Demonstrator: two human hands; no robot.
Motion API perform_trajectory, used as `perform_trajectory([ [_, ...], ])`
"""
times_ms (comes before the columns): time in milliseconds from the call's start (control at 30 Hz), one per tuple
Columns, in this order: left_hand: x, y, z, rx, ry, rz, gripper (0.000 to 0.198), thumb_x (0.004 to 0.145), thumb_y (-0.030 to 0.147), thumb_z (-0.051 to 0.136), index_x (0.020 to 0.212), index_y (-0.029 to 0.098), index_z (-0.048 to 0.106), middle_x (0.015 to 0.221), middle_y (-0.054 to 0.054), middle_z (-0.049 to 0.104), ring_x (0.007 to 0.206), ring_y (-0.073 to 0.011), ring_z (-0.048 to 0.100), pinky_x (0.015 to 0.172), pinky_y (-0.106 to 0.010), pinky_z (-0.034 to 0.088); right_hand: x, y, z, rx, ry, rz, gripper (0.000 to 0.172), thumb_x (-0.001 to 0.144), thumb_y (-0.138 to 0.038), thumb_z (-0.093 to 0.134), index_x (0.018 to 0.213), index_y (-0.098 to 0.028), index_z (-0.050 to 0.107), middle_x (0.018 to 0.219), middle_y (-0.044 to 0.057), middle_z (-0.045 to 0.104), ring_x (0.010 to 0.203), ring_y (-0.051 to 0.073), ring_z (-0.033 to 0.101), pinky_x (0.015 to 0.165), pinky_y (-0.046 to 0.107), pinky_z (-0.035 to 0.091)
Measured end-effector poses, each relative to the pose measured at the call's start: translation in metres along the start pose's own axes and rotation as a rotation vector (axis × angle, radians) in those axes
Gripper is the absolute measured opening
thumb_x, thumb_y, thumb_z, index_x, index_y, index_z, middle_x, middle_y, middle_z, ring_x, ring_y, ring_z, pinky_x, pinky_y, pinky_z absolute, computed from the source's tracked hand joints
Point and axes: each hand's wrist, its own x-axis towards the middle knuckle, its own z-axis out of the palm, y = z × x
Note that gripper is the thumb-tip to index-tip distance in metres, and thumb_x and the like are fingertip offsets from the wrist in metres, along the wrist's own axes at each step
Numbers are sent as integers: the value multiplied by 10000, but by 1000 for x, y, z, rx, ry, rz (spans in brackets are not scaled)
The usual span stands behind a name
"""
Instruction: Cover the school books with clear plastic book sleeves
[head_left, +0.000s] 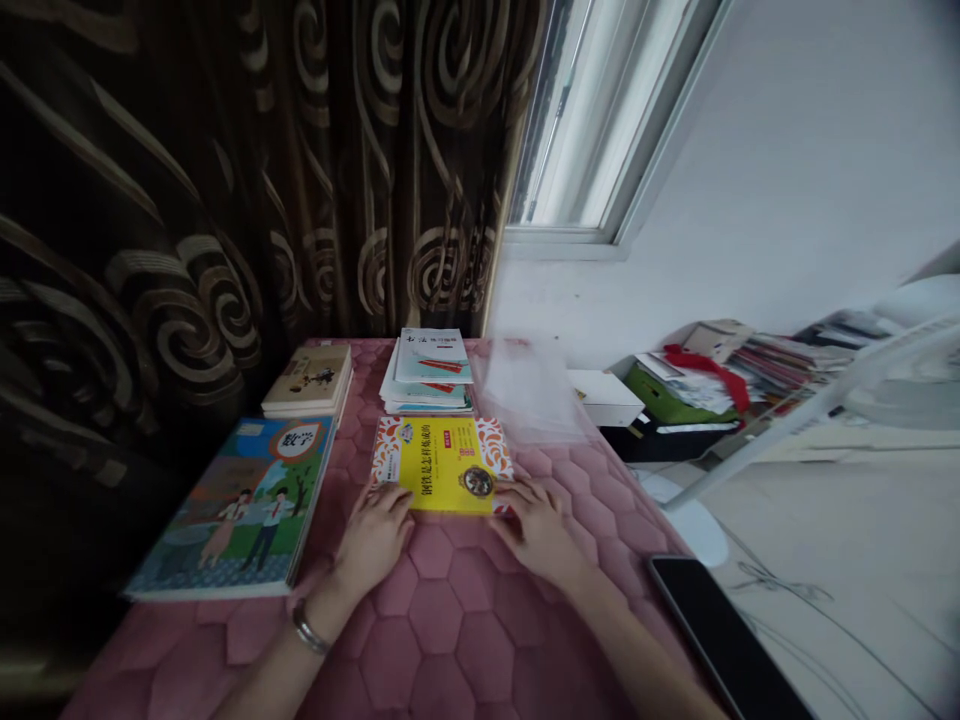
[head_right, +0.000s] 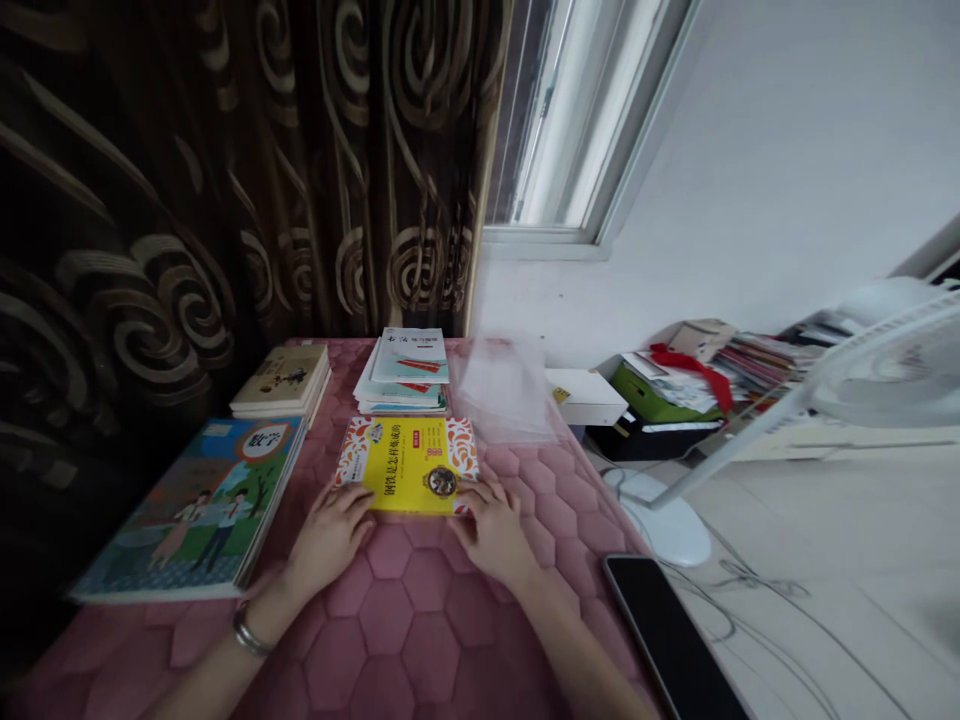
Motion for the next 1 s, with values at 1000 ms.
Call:
perform_trajectory([
  [1000,-11,-49,4,-202,53,-117,451,825,11,470,984,335,741,1126,14,736,1046,-185,667,916,-417,486,0,34,5,261,-3,-10,396,853,-113,455,1043,-315,738,1156,12,707,1168,227,547,1024,477,403],
])
